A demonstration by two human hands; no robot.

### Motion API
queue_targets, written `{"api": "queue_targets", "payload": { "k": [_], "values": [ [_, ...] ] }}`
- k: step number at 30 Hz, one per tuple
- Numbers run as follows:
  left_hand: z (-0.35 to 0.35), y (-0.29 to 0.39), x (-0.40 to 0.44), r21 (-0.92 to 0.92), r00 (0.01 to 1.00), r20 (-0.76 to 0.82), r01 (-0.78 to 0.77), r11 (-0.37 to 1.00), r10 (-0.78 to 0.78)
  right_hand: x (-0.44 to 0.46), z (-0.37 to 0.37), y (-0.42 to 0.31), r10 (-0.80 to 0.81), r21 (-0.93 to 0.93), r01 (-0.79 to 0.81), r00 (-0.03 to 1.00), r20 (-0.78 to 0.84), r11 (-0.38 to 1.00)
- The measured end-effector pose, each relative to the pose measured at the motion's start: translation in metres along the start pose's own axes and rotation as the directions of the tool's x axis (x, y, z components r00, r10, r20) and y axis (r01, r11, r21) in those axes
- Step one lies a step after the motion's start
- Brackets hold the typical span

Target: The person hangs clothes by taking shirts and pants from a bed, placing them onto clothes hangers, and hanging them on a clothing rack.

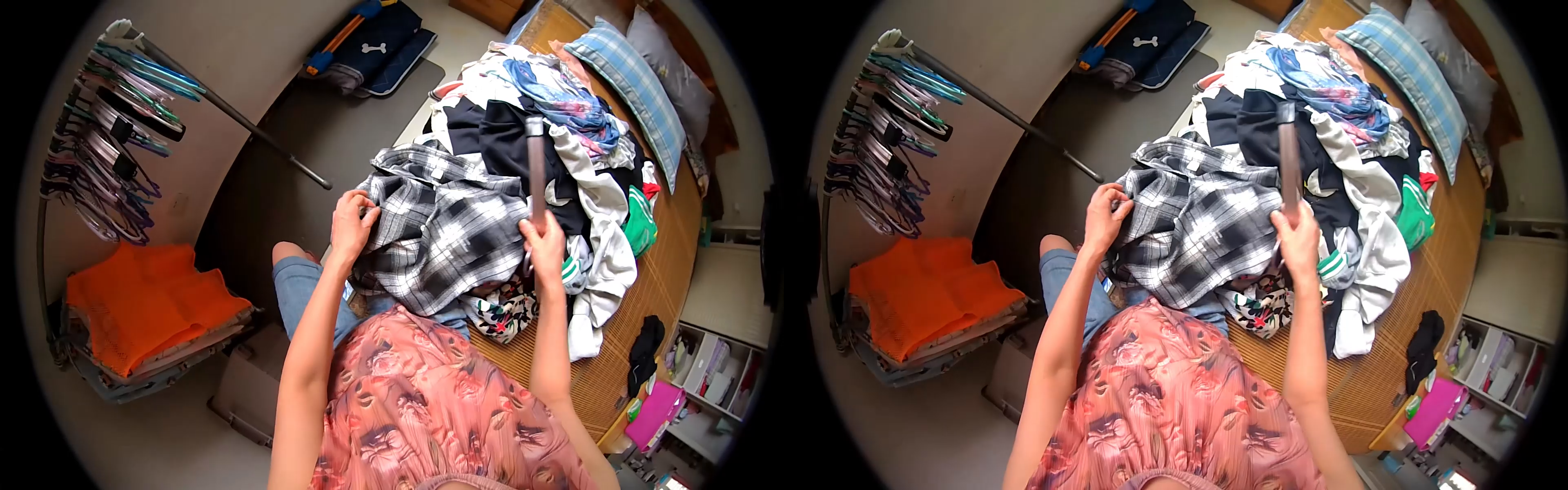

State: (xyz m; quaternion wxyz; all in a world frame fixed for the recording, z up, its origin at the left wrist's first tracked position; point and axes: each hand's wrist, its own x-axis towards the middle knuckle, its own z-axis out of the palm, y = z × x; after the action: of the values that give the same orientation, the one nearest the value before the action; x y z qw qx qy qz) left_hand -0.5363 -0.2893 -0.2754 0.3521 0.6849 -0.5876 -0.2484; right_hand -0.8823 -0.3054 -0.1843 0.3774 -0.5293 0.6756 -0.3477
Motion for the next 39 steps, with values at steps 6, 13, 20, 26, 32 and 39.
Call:
{"api": "queue_targets", "payload": {
  "k": [6,13,20,26,32,39],
  "values": [
    [-0.053,0.048,0.014,-0.491,1.0,0.011,-0.007,0.871,0.014,0.001,-0.043,-0.059,-0.088,0.186,0.086,0.996,0.006,0.979],
    [-0.017,0.034,-0.004,0.059,0.949,0.261,-0.199,0.978,0.177,-0.005,-0.038,-0.051,-0.136,-0.307,0.169,0.983,0.126,0.937],
    [-0.06,0.059,0.024,-0.62,0.999,0.034,0.013,0.784,0.01,0.003,-0.053,-0.053,-0.197,-0.083,0.191,0.979,-0.062,0.978],
    [-0.132,0.12,-0.019,-0.159,0.931,0.261,-0.218,0.963,0.254,-0.002,-0.099,-0.082,-0.288,-0.091,0.283,0.956,-0.047,0.955],
    [-0.11,0.081,-0.061,0.167,0.584,0.799,0.014,0.986,-0.143,-0.033,-0.091,-0.03,0.163,-0.512,0.087,0.891,0.423,0.855],
    [-0.055,0.085,-0.024,-0.019,0.975,0.219,0.027,0.999,-0.022,-0.039,-0.063,-0.028,0.054,-0.33,0.011,0.981,0.188,0.944]
  ]
}}
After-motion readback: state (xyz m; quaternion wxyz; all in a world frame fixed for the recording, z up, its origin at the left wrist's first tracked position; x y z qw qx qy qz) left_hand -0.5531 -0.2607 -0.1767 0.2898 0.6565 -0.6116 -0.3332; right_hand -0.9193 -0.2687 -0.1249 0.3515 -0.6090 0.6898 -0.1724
